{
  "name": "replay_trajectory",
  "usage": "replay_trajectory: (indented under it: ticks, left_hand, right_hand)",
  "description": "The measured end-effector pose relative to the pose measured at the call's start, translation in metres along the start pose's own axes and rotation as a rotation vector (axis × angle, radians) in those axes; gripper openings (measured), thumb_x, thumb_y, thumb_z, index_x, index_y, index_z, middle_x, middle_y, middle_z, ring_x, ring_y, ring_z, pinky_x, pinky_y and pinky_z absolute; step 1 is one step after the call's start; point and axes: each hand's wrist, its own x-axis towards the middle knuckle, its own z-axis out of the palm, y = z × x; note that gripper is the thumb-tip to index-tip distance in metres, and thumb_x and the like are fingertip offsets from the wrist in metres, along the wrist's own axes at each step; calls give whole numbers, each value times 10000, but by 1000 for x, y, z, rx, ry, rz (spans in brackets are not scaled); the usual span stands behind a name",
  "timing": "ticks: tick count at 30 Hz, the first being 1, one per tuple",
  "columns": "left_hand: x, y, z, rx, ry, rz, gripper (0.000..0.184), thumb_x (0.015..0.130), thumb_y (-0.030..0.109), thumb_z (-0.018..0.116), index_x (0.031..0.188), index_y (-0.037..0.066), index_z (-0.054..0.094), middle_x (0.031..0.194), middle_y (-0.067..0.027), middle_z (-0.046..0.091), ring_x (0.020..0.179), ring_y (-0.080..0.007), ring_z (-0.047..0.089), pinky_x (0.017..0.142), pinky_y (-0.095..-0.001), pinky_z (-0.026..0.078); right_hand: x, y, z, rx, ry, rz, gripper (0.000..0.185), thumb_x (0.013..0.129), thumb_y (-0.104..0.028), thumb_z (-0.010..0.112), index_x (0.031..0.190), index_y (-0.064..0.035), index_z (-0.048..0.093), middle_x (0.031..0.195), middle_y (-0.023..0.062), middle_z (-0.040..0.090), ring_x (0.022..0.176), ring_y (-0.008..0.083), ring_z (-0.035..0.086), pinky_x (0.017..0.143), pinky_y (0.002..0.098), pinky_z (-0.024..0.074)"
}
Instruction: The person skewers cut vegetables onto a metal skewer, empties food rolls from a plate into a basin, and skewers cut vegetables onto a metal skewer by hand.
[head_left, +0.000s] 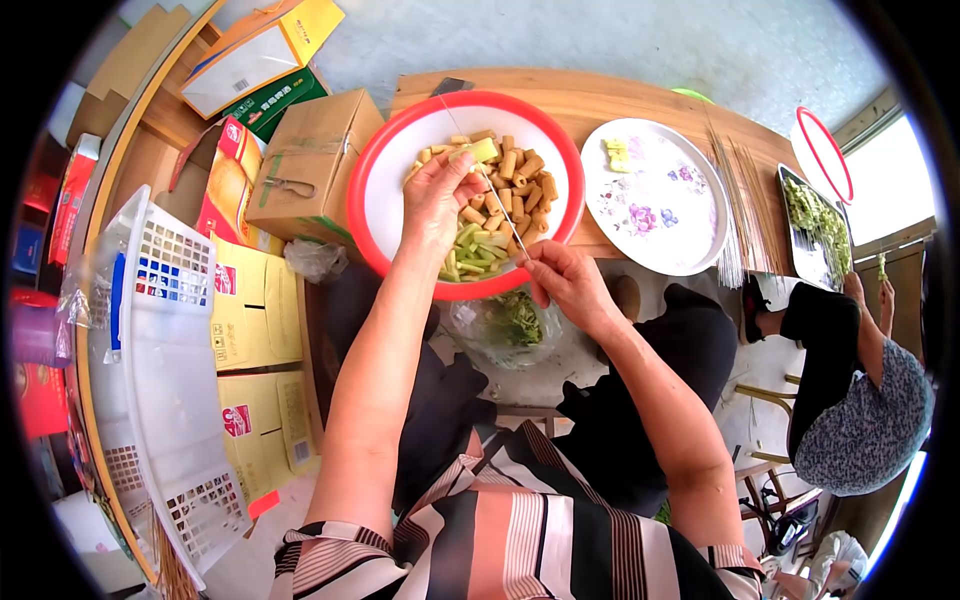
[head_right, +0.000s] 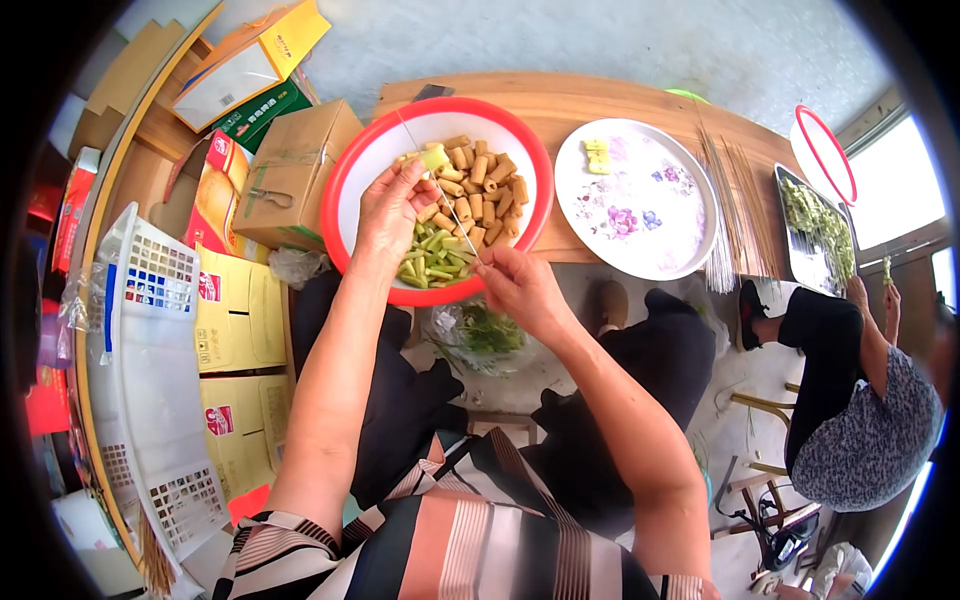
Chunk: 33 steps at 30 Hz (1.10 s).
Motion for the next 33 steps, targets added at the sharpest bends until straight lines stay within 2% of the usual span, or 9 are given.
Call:
replay_trajectory:
  ticks: [4, 10, 14, 16, 20, 24, 29, 31, 33]
  left_hand:
    - [1, 6, -5, 41, 12, 13, 156, 829, 121, 662, 941, 25, 613, 829, -38, 623, 702, -125, 593, 649, -271, 527]
    - [-1, 6, -4, 66, 37, 13, 151, 832, 114, 656, 945, 21, 615, 826, -37, 624, 693, -121, 592, 650, -271, 529]
    - [-7, 5, 4, 115, -36, -30, 156, 834, 127, 655, 941, 21, 616, 818, -34, 623, 685, -119, 594, 648, -271, 528]
    - [-13, -3, 8, 165, -135, -121, 180, 828, 153, 667, 942, 22, 618, 805, -27, 619, 685, -117, 599, 650, -267, 527]
    - [-22, -18, 19, 243, -279, -177, 220, 826, 168, 672, 974, 15, 617, 813, -31, 622, 726, -118, 610, 661, -263, 528]
    - [-21, -11, 25, 192, -330, -191, 277, 845, 200, 648, 1026, -5, 607, 876, -65, 640, 799, -146, 630, 698, -277, 535]
    - [-21, -7, 26, 161, -370, -204, 309, 861, 225, 624, 1059, -11, 599, 952, -94, 642, 842, -170, 636, 742, -300, 542]
    - [-19, -4, 24, -6, -274, -219, 285, 862, 197, 620, 1058, -10, 603, 991, -96, 632, 851, -170, 632, 760, -307, 545]
    - [-16, -1, 21, 33, -253, -166, 261, 864, 173, 616, 1049, -11, 608, 980, -89, 636, 835, -160, 634, 745, -287, 546]
  right_hand:
    - [-7, -2, -1, -19, -96, 74, 135, 937, -132, 487, 940, -22, 564, 564, -11, 509, 524, 55, 475, 506, 210, 384]
    - [-7, 10, -2, 58, -143, 91, 122, 903, -149, 516, 895, -41, 573, 558, 3, 528, 533, 69, 502, 516, 232, 407]
    - [-5, 9, 0, 55, -161, 73, 129, 904, -138, 516, 915, -15, 554, 590, 16, 550, 549, 73, 520, 524, 233, 412]
    - [0, 2, 2, 204, -21, -22, 143, 916, -132, 511, 944, 7, 531, 607, 17, 549, 545, 79, 514, 525, 228, 415]
    - [14, -8, -3, 420, 155, -20, 151, 936, -142, 499, 967, -1, 545, 590, -14, 506, 501, 68, 460, 466, 203, 384]
    - [17, -14, -12, 308, 217, -56, 158, 929, -144, 514, 969, -20, 604, 569, -32, 467, 477, 38, 422, 423, 191, 339]
    - [14, -22, -14, 257, 228, -61, 164, 934, -145, 501, 969, -18, 599, 562, -42, 442, 464, 36, 395, 422, 188, 318]
    - [12, -22, -17, 318, 209, -60, 154, 931, -140, 501, 959, -21, 595, 550, -44, 427, 454, 35, 376, 417, 188, 298]
    - [9, -24, -19, 330, 202, -55, 151, 931, -136, 497, 954, -21, 593, 544, -44, 421, 451, 34, 370, 417, 187, 290]
